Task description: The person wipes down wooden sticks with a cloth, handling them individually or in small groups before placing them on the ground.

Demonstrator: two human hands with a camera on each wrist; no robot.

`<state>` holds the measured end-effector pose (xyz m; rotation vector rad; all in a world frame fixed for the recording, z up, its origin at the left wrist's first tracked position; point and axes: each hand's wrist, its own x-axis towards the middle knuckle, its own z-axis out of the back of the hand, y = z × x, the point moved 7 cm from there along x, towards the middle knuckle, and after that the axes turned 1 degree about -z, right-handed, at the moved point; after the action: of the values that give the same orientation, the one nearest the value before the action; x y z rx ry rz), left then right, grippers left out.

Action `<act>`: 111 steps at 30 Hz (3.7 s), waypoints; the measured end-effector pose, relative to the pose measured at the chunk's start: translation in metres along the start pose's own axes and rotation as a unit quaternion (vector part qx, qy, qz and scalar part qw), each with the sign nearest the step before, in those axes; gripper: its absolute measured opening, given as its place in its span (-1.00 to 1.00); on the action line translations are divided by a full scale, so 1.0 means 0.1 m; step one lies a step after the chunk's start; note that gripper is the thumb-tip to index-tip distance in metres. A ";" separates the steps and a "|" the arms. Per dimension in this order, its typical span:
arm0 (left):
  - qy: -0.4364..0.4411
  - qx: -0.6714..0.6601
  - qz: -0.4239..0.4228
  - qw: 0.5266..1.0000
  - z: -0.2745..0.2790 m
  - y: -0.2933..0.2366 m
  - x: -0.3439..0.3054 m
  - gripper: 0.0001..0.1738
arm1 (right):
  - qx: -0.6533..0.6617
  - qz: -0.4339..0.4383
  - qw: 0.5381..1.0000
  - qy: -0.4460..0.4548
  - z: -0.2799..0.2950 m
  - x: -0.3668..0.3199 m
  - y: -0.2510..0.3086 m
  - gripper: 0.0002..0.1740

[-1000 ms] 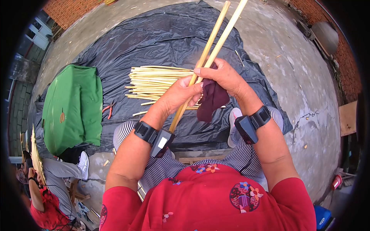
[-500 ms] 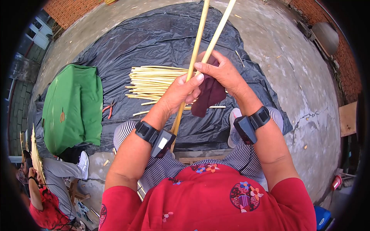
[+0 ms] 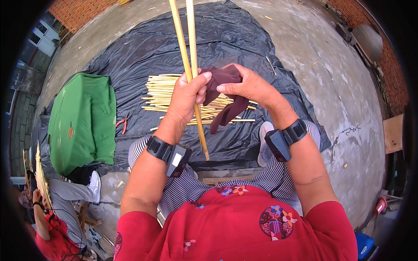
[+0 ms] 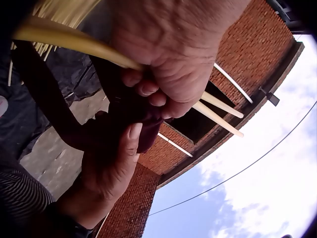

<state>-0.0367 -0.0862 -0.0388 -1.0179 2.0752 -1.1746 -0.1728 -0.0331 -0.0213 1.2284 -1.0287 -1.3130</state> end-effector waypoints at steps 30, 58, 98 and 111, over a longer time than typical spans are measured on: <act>-0.161 0.043 -0.113 0.980 0.53 -0.32 0.08 -0.85 | 0.279 0.084 0.945 -0.147 0.49 0.01 0.00 -0.60; 0.062 0.174 0.064 0.981 -0.03 0.40 0.05 -0.86 | 0.091 0.112 0.988 -0.047 -0.08 -0.06 0.14 -0.57; 0.174 0.245 0.131 0.945 -0.29 0.48 -0.13 -0.73 | 0.308 0.059 0.946 -0.078 -0.07 0.08 -0.10 -0.57; 0.196 0.245 0.131 0.941 -0.40 0.47 -0.15 -0.74 | 0.335 0.109 0.924 -0.148 0.18 0.03 -0.02 -0.55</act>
<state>-0.0742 -0.0395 -0.0596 -0.2800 1.9573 -1.7328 -0.1910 -0.0373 -0.0212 1.3695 -1.8849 -1.0125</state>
